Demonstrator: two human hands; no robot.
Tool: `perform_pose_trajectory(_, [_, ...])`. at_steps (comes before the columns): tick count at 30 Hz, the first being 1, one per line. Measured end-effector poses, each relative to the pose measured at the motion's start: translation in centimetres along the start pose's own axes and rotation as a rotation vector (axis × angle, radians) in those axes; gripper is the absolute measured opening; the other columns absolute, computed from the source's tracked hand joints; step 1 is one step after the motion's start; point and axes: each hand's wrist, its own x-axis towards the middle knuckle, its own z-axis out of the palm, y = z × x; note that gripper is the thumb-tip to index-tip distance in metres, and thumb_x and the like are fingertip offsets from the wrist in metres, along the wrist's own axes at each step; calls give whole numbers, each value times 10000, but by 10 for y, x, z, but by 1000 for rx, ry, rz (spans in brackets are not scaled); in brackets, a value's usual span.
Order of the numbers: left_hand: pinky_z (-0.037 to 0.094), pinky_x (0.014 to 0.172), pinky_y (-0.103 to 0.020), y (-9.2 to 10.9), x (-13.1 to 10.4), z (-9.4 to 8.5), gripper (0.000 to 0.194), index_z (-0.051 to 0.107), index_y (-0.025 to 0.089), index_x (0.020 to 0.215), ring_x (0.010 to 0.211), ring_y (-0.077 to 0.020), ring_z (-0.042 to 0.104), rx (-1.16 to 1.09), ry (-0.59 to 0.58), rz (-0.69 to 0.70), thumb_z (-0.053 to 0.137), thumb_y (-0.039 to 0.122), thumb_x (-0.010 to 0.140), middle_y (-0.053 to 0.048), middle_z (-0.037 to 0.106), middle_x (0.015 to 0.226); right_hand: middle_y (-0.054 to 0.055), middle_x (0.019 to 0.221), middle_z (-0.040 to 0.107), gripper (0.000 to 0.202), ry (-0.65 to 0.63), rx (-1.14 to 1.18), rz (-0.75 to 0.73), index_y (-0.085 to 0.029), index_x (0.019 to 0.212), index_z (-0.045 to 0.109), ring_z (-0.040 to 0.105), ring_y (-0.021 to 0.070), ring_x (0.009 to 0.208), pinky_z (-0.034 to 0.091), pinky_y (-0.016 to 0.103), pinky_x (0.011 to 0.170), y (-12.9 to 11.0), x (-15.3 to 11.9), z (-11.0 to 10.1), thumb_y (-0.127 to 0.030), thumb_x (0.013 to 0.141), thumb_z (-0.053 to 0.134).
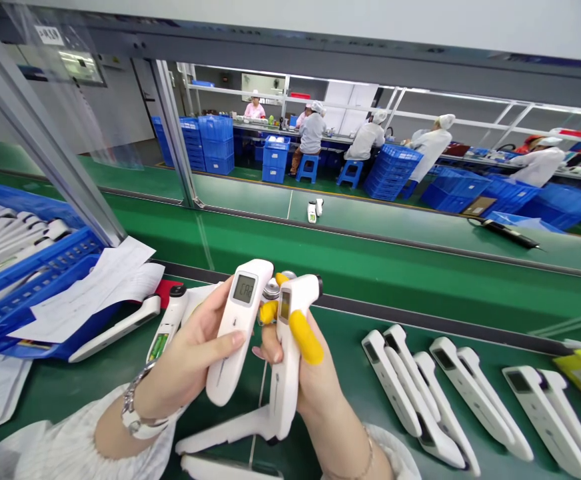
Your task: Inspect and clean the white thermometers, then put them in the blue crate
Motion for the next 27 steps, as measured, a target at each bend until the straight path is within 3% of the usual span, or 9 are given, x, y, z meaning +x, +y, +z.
perform_pose_trajectory(4, [463, 970, -317, -5, -3, 1, 660, 369, 286, 1364, 1226, -222, 475, 59, -5, 46, 669, 205, 781, -64, 474, 1376, -38, 660, 569, 196, -63, 96, 7, -273, 922, 663, 447, 43, 500, 472, 150, 559, -5, -3, 1, -284, 728, 681])
perform_pose_trajectory(8, [492, 907, -287, -4, -4, 3, 581, 420, 292, 1319, 1112, -193, 558, 63, 9, 43, 656, 205, 795, -55, 589, 1227, 33, 827, 693, 257, 1, 118, 25, -244, 966, 692, 622, 116, 683, 547, 218, 649, -10, -3, 7, -376, 748, 656])
perform_pose_trajectory(11, [500, 877, -266, -1, -4, 5, 561, 427, 285, 1306, 1034, -168, 590, 19, 17, 49, 648, 188, 800, -47, 625, 1128, 52, 874, 720, 354, 38, 93, 10, -219, 1029, 687, 656, 156, 816, 563, 270, 752, -9, -2, 9, -437, 750, 666])
perform_pose_trajectory(15, [526, 811, -260, 3, -6, 8, 504, 456, 258, 1269, 886, -138, 622, -40, 41, -21, 639, 172, 807, -20, 654, 937, 40, 752, 710, 378, 42, 80, 27, -223, 1004, 698, 654, 142, 723, 562, 262, 734, -5, -1, 7, -483, 730, 682])
perform_pose_trajectory(19, [534, 734, -226, 7, -6, 10, 357, 542, 207, 1128, 775, -117, 630, -139, 100, -142, 657, 171, 792, -23, 666, 881, 39, 703, 680, 444, 9, 103, 49, -200, 1037, 693, 622, 125, 642, 546, 218, 659, -5, 0, 7, -539, 757, 631])
perform_pose_trajectory(24, [471, 524, -152, 9, 1, 5, 189, 602, 136, 970, 594, -93, 574, -266, 190, -317, 633, 192, 792, -14, 609, 664, 70, 853, 685, 454, -16, 217, 107, -169, 1109, 664, 585, 113, 637, 515, 203, 601, -9, 0, 12, -493, 799, 591])
perform_pose_trajectory(27, [490, 538, -194, 11, 5, 2, 210, 629, 100, 920, 595, -113, 570, -352, 221, -351, 539, 275, 847, -48, 615, 701, 82, 880, 672, 399, 16, 255, 112, -153, 1105, 662, 573, 118, 636, 502, 213, 588, -12, -1, 15, -417, 827, 551])
